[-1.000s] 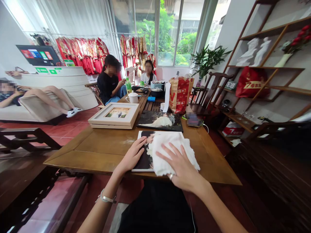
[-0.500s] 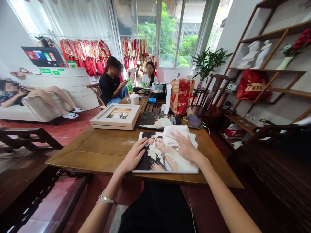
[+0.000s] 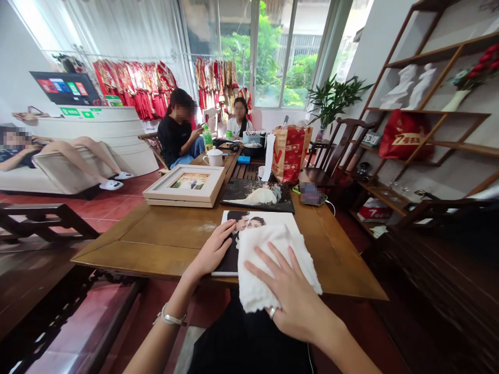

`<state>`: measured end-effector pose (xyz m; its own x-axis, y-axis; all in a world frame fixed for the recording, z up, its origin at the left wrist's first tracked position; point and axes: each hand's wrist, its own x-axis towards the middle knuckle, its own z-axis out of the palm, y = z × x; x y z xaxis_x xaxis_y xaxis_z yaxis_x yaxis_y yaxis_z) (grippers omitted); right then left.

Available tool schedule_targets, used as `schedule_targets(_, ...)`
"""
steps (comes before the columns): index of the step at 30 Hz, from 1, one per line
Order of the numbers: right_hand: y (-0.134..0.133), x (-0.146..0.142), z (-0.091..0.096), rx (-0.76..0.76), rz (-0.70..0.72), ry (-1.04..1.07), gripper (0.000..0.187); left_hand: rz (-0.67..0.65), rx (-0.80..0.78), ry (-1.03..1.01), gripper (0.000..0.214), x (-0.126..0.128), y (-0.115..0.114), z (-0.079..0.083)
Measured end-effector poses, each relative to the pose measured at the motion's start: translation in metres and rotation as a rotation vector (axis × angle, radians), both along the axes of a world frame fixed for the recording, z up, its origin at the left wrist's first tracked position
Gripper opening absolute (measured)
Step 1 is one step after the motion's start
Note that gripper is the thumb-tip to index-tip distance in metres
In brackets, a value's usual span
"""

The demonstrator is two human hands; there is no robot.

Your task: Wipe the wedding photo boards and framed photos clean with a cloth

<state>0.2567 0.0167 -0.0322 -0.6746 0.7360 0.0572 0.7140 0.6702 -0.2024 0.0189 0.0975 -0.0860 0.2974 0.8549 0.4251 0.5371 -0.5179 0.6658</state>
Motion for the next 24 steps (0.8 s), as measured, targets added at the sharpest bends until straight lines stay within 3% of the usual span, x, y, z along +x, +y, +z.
schedule_targets(4,0.001,0.011,-0.003,-0.007,-0.058,0.0,0.084,0.004,-0.017,0.008,0.043,0.0,-0.001,0.002)
schedule_targets(11,0.082,-0.004,-0.003,0.024,-0.292,-0.019,0.063,-0.004,-0.026,0.014,0.043,-0.001,-0.001,0.003)
schedule_targets(15,0.11,-0.022,0.002,0.016,-0.28,-0.04,0.063,-0.006,-0.016,0.001,0.042,-0.001,-0.001,0.002)
schedule_targets(19,0.091,-0.032,0.001,0.042,-0.189,-0.037,0.069,-0.008,-0.022,-0.006,0.041,0.0,-0.001,0.003)
schedule_targets(24,0.021,-0.046,0.001,0.051,-0.176,-0.052,0.082,0.006,-0.028,-0.005,0.041,0.001,-0.001,0.004)
